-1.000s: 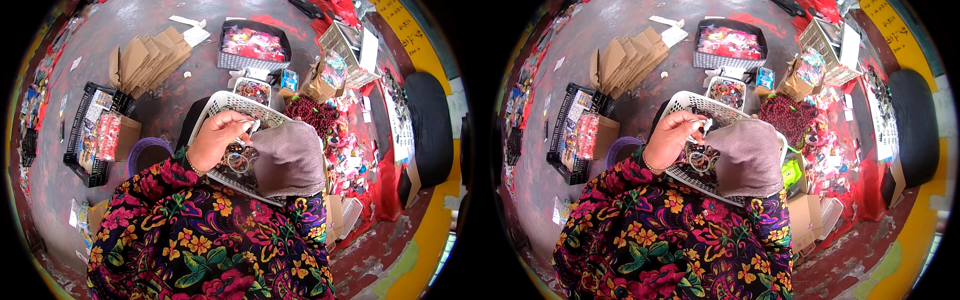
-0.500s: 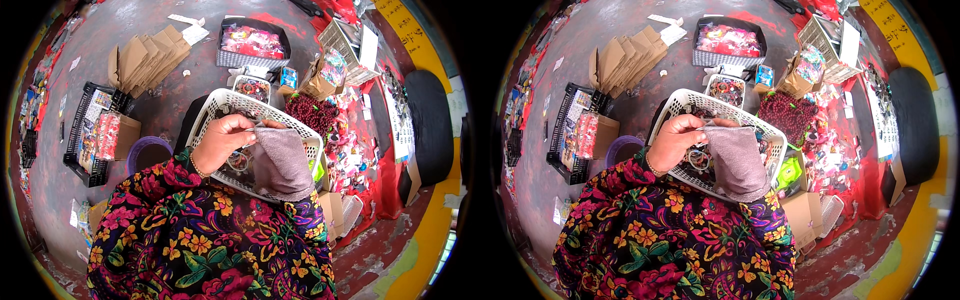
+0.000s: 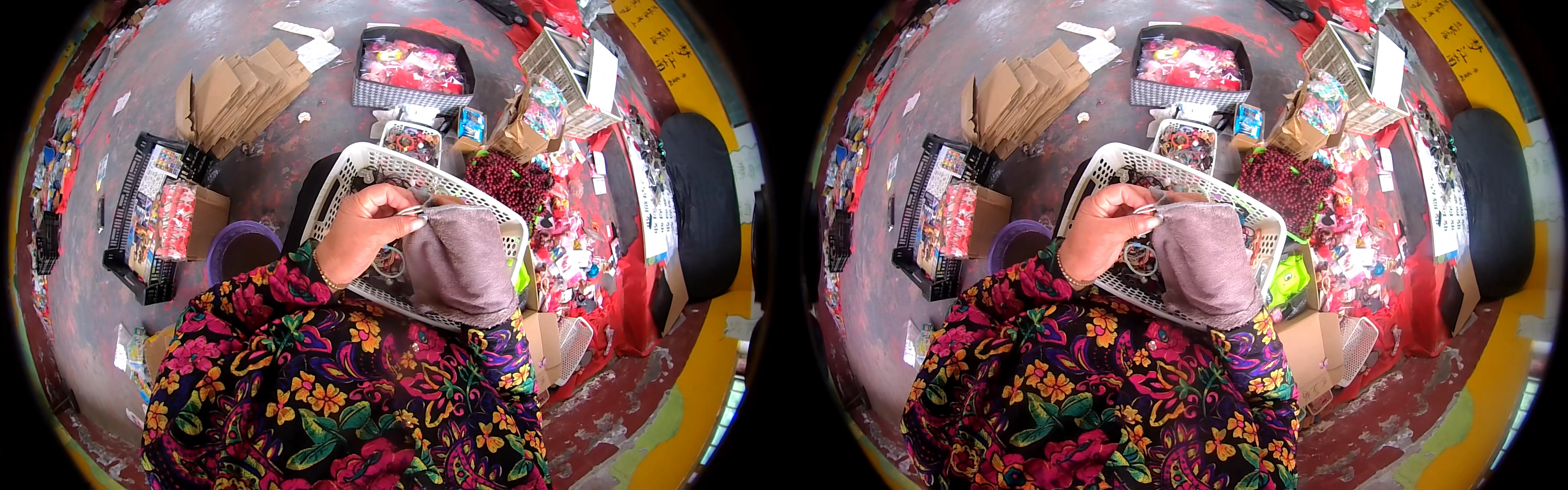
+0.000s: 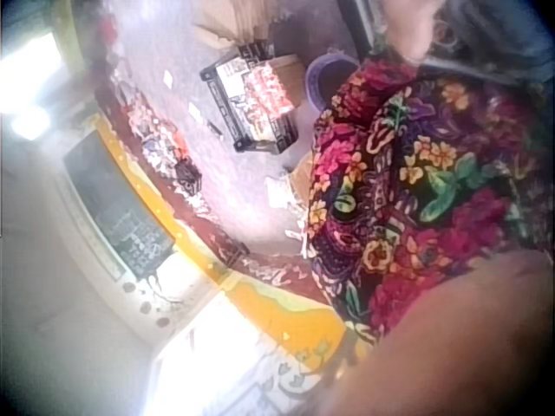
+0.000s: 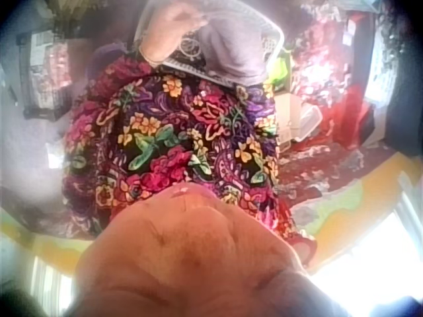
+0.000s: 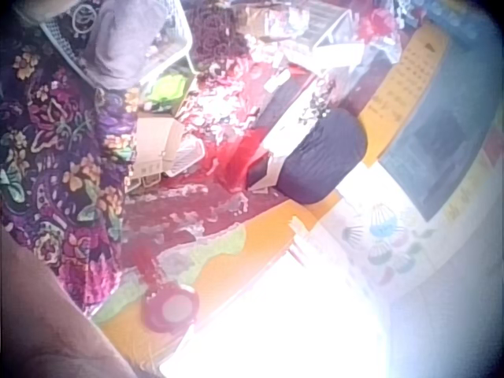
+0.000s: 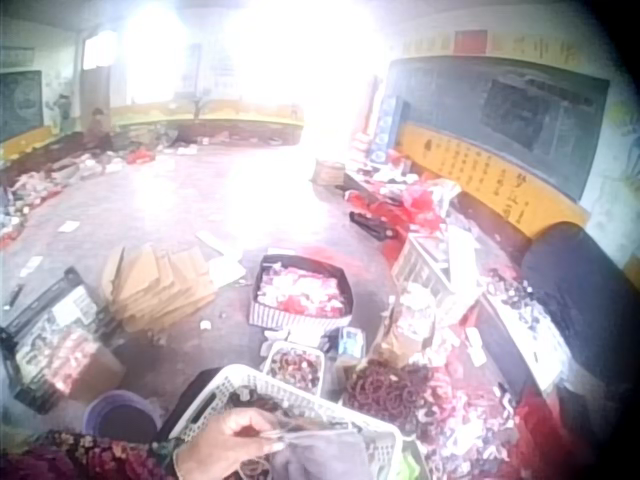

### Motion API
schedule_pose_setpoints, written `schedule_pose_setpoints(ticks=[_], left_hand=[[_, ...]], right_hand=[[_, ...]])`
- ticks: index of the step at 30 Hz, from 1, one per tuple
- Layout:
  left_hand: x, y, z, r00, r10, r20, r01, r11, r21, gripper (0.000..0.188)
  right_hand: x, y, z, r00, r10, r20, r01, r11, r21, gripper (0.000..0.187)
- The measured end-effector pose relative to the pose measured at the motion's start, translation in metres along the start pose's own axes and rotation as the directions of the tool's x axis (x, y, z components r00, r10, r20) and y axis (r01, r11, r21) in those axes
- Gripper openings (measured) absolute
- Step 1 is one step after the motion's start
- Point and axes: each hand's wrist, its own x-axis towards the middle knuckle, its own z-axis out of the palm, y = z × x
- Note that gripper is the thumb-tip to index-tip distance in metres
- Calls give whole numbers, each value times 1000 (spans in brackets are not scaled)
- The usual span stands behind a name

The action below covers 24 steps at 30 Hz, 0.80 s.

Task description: The person sits on the floor and wipes small jewelry items, including rings and earrings, with a cloth. They pick up each item from a white plastic basket, rub it with the cloth, and place it back into the basket.

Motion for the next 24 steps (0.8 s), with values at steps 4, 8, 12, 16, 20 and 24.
schedule_pose_setpoints(ticks=[4, 8, 12, 16, 20, 24], left_hand=[[-2, 1, -1, 999, -41, -8, 41, 998, 47, 14], [-2, 3, 2, 998, 8, 56, -13, 996, 90, 13], [-2, 3, 5, 997, 29, 71, -38, 990, 132, 15], [-4, 5, 7, 996, -26, 80, 16, 992, 128, 20], [-4, 7, 9, 990, 9, 140, -28, 991, 133, 25], [-6, 13, 10, 996, -39, 85, 40, 999, -13, 30]], right_hand=[[-6, 16, 4, 998, 13, 63, -14, 1000, 18, 24], [-8, 14, 3, 976, -142, -163, 148, 989, 24, 24], [-8, 18, 13, 978, -126, -167, 128, 992, 0, 26], [0, -4, 5, 985, 29, -171, -46, 995, -93, 20], [-1, 7, 15, 949, 234, -209, -201, 965, 168, 23], [13, -19, -8, 987, 52, -153, -59, 998, -36, 19]])
